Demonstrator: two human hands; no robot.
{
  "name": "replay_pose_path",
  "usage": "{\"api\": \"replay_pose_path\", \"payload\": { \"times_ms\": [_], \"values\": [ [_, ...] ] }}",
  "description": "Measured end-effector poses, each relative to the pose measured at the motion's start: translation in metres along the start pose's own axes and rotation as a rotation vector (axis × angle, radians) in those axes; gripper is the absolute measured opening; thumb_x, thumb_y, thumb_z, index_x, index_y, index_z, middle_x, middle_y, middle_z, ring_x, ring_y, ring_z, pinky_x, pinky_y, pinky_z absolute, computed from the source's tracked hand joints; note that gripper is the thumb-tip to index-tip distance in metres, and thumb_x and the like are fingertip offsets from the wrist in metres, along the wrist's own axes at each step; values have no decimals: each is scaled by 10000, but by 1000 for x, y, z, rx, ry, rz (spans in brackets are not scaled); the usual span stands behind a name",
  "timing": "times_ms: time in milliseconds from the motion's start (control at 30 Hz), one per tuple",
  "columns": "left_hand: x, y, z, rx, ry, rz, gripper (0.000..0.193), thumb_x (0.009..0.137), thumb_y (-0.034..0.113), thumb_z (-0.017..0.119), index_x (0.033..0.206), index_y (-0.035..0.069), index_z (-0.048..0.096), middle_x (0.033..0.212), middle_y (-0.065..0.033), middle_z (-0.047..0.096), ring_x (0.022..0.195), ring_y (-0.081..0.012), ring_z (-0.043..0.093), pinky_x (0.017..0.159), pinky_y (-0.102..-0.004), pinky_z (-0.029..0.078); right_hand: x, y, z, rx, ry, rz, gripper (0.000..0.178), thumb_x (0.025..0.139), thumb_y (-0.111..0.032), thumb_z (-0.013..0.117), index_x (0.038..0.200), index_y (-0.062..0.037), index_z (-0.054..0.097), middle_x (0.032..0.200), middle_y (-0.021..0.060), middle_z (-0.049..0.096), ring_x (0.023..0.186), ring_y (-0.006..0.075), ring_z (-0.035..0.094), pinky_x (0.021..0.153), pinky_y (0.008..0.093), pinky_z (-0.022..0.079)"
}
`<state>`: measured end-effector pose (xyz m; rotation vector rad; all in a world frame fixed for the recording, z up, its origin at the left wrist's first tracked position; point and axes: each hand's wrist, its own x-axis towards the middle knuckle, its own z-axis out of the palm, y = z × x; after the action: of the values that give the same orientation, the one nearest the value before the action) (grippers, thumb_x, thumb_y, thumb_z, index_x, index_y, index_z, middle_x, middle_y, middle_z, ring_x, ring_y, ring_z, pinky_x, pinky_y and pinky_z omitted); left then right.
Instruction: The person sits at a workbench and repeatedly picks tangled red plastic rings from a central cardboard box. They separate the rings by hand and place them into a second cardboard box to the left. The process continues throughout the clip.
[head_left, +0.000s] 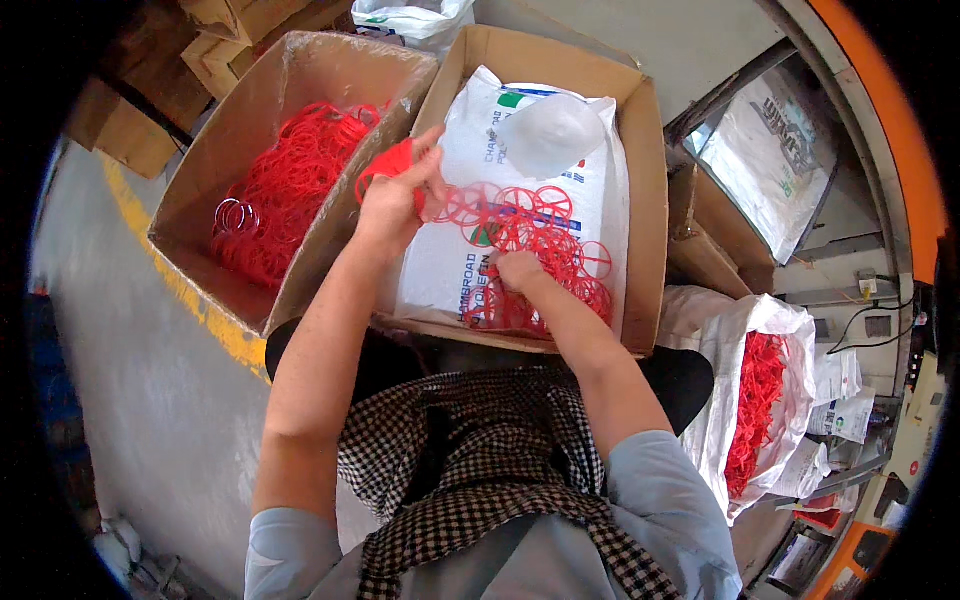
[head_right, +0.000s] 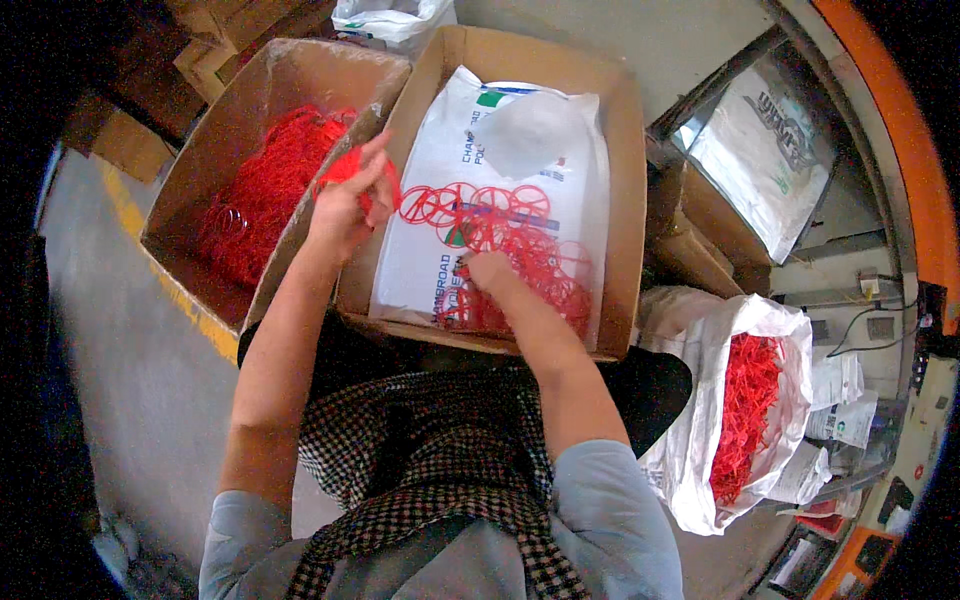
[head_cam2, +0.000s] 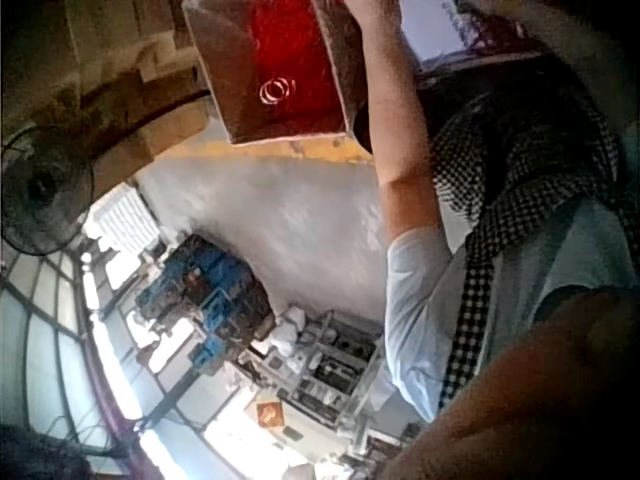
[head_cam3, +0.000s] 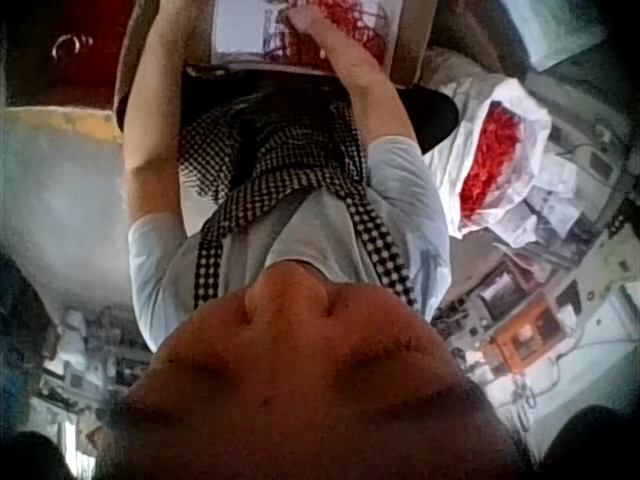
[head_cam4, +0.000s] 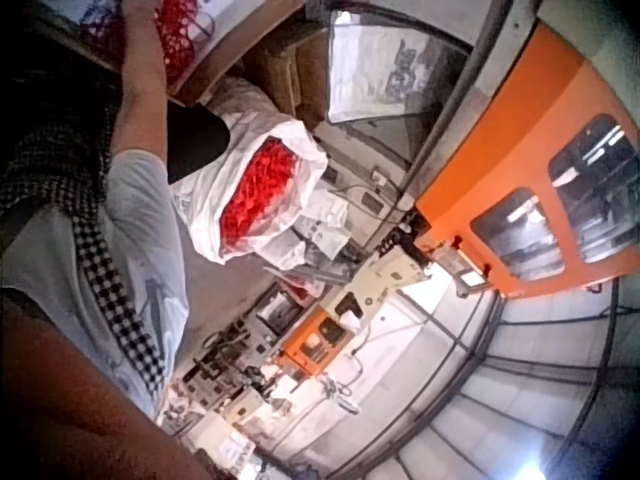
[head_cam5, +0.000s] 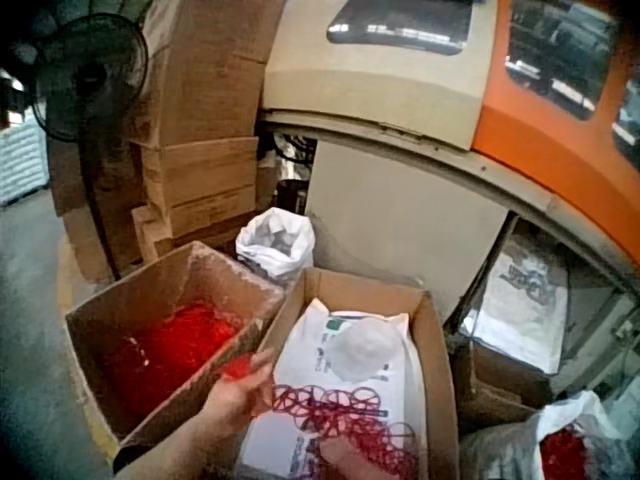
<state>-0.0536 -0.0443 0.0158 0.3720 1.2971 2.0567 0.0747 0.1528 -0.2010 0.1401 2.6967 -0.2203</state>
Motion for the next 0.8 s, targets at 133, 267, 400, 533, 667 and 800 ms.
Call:
{"api": "replay_pose_path", "payload": {
  "times_ms": [133,267,400,533,667,800],
  "values": [
    [-5,-19,3,720,23,-110,296,834,172,591,1087,19,575,687,-63,589,506,-135,513,516,-280,444,-19,-7,-75,150,87,-19,322,805,-241,539,1026,-8,559,873,222,618,834,370,604,719,451,481],
    [18,-99,-36,1096,-118,384,216,861,211,567,964,32,630,654,-33,584,481,-111,506,462,-277,409,-50,-24,-151,191,355,-81,280,827,-234,554,982,-3,583,815,161,642,770,330,618,698,428,478],
    [6,-45,4,802,-66,28,210,869,207,550,843,10,619,607,-52,567,513,-129,523,500,-303,418,-70,-12,-182,1483,448,23,234,814,-244,627,917,-35,607,607,7,532,479,114,468,447,253,353],
    [2,-41,15,752,41,130,221,868,200,527,811,-7,578,604,-96,572,567,-188,573,542,-330,441,-66,-34,-160,1864,222,-31,159,804,-187,650,859,-42,611,581,-53,471,442,43,358,406,209,257],
    [1,-52,13,829,152,406,202,906,184,498,832,10,568,523,-13,480,491,-114,487,456,-282,391,-58,-67,-171,1865,186,-117,181,841,-195,595,877,-19,573,588,-22,485,443,75,394,412,241,303],
    [-15,-9,27,-117,-44,34,224,908,209,487,802,17,533,465,-8,403,482,-126,469,558,-264,400,5,-53,-130,2051,715,315,218,875,-181,475,878,21,557,706,83,571,600,208,557,511,364,437]
  ]
}}
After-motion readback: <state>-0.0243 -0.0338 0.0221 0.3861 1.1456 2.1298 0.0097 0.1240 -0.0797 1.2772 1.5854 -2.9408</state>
